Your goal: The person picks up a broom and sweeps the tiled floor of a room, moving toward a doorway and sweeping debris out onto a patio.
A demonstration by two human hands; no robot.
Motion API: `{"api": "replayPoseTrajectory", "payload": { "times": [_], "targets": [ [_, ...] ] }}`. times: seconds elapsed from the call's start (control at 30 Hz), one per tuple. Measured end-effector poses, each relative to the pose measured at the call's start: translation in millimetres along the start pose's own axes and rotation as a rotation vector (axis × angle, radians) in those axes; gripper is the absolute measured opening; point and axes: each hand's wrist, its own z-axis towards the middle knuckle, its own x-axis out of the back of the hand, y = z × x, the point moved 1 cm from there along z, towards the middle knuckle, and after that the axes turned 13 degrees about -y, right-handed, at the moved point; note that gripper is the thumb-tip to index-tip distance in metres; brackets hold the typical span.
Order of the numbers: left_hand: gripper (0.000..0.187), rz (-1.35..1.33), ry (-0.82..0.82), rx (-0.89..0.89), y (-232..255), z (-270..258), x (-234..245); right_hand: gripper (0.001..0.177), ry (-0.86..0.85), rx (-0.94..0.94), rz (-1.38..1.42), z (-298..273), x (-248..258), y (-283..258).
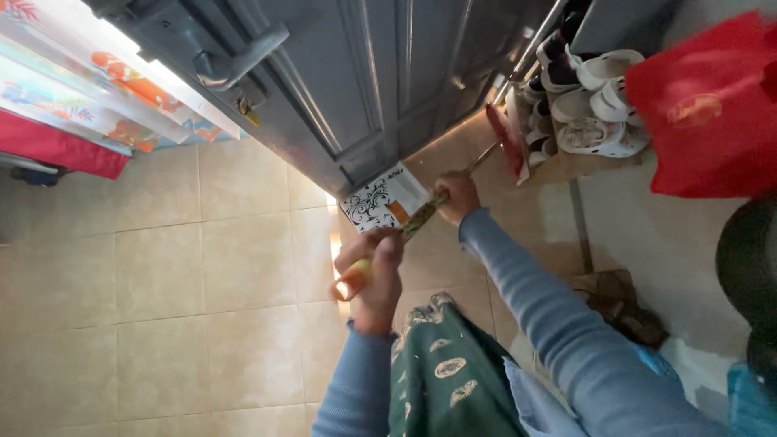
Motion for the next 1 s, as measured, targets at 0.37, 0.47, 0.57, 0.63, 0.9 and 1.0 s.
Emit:
{"api": "replayPoseTrajectory", "payload": {
  "times": [0.37,0.47,0.57,0.63,0.9,1.0],
  "targets": [
    [0.031,0.295,0.209,0.193,-41.6,-25.0,-17.3,0.021,-0.571,0.154,0.08,-1.8,-74.9,81.3],
    [0.034,0.395,0.192,0.179,13.2,-15.7,-13.1,0.014,-0.542,0.244,0.169,-0.5,-104.0,32.0],
    [0.033,0.507,0.201,0.17,51.9,-17.7,-1.4,0.017,-0.557,0.247,0.127,-11.7,-127.1,-11.0],
    [0.032,0.516,0.213,0.179,70.5,-25.2,5.5,0.019,-0.587,0.223,0.124,-17.5,-141.0,-34.4],
    [0.032,0.639,0.208,0.115,139.3,-38.7,39.6,0.013,-0.704,0.21,0.296,-28.0,-210.0,-163.1],
    [0.02,0.647,0.238,0.046,179.7,-40.3,49.2,0.016,-0.668,0.252,0.154,-22.8,-169.7,-219.8]
  ]
}}
